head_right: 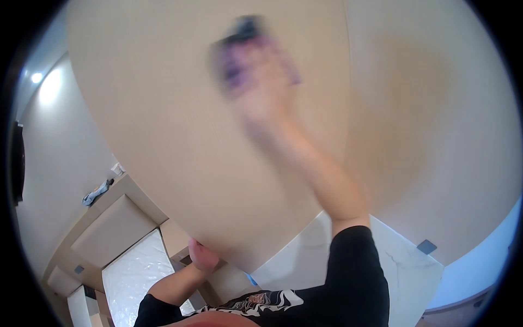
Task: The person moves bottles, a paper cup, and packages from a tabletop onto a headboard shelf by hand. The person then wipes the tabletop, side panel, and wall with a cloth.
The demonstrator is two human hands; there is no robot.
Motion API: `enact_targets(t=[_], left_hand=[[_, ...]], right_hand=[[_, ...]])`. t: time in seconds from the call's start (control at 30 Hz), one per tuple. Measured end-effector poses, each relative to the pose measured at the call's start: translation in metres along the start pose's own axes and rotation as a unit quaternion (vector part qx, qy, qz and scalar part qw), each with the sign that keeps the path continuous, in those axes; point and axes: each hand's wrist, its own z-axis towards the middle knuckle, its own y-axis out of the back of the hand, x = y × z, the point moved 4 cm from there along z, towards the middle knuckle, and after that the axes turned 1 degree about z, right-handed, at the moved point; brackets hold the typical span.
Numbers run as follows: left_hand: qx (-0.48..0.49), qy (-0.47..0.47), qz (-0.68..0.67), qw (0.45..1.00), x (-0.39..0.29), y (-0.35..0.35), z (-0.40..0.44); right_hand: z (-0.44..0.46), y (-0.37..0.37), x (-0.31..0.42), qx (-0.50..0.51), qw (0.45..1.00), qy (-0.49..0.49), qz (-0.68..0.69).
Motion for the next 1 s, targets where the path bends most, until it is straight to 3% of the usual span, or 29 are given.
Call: enact_targets(t=[0.03,0.07,0.1,0.17,0.27,0.33,0.37,0.5,0.53,0.6,0.73,0.8,0.87,0.9,0.93,0.97,1.0], left_hand=[[-0.003,0.054,-0.068,0.996,0.003,0.007,-0.002],[-0.006,0.111,-0.133,0.985,0.007,0.014,-0.002],[-0.008,0.105,-0.116,0.988,0.009,0.023,0.0],[-0.016,0.096,-0.08,0.992,0.012,0.038,-0.001],[0.029,-0.007,0.179,0.983,0.001,0.036,-0.004],[-0.006,0.034,0.016,0.999,0.005,0.037,-0.002],[-0.021,0.053,-0.067,0.996,0.008,0.036,-0.001],[-0.052,0.025,-0.077,0.995,0.002,0.019,0.001],[-0.046,0.018,-0.07,0.996,0.002,0.017,0.001],[-0.021,0.007,-0.004,1.0,0.004,0.02,0.009],[0.006,-0.061,0.287,0.956,0.003,0.036,0.001],[0.027,-0.059,0.231,0.971,-0.004,0.019,0.0],[0.063,0.003,-0.051,0.997,-0.014,-0.005,0.002],[0.051,0.017,-0.077,0.996,-0.009,0.001,0.0],[0.038,0.032,-0.101,0.994,-0.003,0.01,-0.001],[0.025,0.046,-0.126,0.991,0.0,0.017,-0.004],[-0.003,0.074,-0.111,0.991,0.001,0.021,-0.006]], right_hand=[[-0.026,-0.043,-0.01,0.137,0.922,0.121,-0.34],[-0.057,-0.085,-0.02,0.179,0.727,0.312,-0.585],[-0.081,-0.121,-0.02,0.246,0.723,0.345,-0.545],[-0.106,-0.153,-0.036,0.18,0.693,0.472,-0.514],[-0.094,-0.128,-0.035,0.242,0.727,0.431,-0.475],[-0.058,-0.083,-0.005,0.251,0.724,0.356,-0.535],[-0.038,-0.052,0.004,0.214,0.723,0.333,-0.567],[0.021,0.171,0.018,-0.1,0.735,0.246,-0.624],[0.023,0.212,0.026,-0.183,0.748,0.136,-0.624],[0.033,0.299,0.015,-0.222,0.78,0.102,-0.576],[0.034,0.247,0.009,-0.203,0.802,0.151,-0.542],[0.01,0.173,0.002,-0.185,0.826,0.172,-0.505],[-0.03,0.071,-0.018,-0.131,0.918,0.17,-0.334],[-0.06,0.017,-0.026,-0.062,0.925,0.186,-0.324],[-0.093,-0.032,-0.038,0.058,0.719,0.302,-0.623],[-0.113,-0.075,-0.038,0.169,0.74,0.281,-0.587],[-0.136,-0.104,-0.049,0.195,0.74,0.311,-0.564]])
